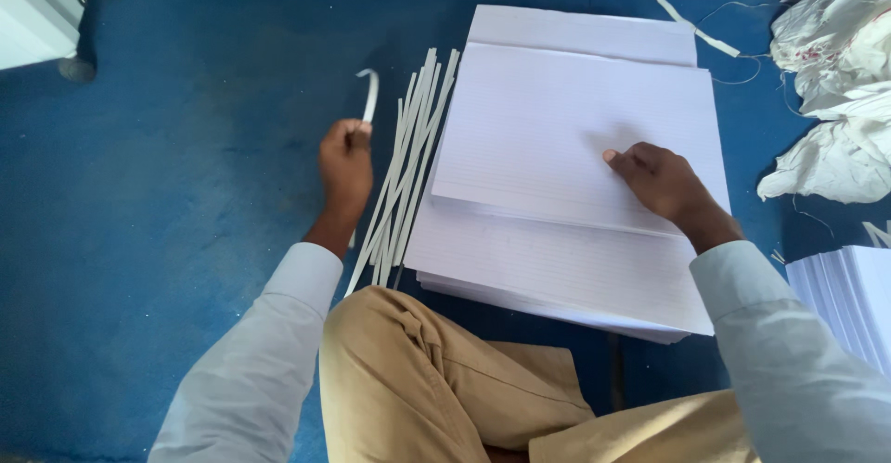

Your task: The person folds stacks of lined paper in half, aligns the edges, and secures them with white plastic strips. The person then places the bound stacks onto a growing pile of finished notebooks.

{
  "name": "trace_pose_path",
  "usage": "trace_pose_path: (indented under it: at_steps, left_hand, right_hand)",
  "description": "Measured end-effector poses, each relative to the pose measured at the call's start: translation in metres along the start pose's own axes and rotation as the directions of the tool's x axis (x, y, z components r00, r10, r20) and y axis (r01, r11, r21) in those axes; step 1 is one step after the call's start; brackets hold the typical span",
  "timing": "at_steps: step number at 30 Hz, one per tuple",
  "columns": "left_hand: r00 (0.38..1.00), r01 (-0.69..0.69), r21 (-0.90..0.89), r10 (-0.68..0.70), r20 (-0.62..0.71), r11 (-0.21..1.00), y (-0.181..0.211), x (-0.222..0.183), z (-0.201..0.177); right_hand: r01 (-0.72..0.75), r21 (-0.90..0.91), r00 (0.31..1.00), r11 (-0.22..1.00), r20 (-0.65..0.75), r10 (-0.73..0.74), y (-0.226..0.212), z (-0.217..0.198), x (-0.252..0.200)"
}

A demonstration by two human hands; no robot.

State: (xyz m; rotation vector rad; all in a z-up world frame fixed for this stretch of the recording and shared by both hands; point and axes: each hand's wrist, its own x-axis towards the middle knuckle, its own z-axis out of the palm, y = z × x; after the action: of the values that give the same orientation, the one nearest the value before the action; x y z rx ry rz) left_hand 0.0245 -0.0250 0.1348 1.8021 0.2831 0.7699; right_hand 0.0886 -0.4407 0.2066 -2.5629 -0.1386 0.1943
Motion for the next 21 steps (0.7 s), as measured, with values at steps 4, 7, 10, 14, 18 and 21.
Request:
trace_pose_path:
  at_steps: [4,7,10,14,18,21]
  left_hand:
    - [0.99,-0.135,-0.064,0.137,0.033,0.989,0.059,0.002,0.018]
    - [0.982,-0.113,-0.16,0.135,0.135,0.981,0.109,-0.006,0.04]
    - [0.928,-0.283,-0.16,0.312,0.202,0.946,0.151,-0.016,0.071]
    - [0.863,-0.233,-0.28,0.33,0.381,0.931,0.188,-0.036,0.117]
    - [0.759,-0.14,-0.377,0.344,0.553,0.916,0.206,-0.051,0.149]
    - [0.687,-0.117,-0.312,0.304,0.66,0.943,0.21,-0.057,0.164]
  right_hand:
    - [0.144,0.204,0.988,0.968,-0.079,-0.131,-0.006,-0.012,-0.009]
    - [0.333,0.406,0.943,0.851,-0.123,-0.31,-0.021,-0.019,-0.02]
    - [0.359,0.525,0.925,0.772,-0.091,-0.368,-0.043,-0.026,-0.028]
    - [0.288,0.71,0.928,0.642,-0.041,-0.371,-0.065,-0.04,-0.036]
    - [0.141,0.906,0.948,0.399,-0.008,-0.318,-0.064,-0.057,-0.04]
    - [0.103,0.952,0.975,0.288,-0.039,-0.22,-0.043,-0.067,-0.041]
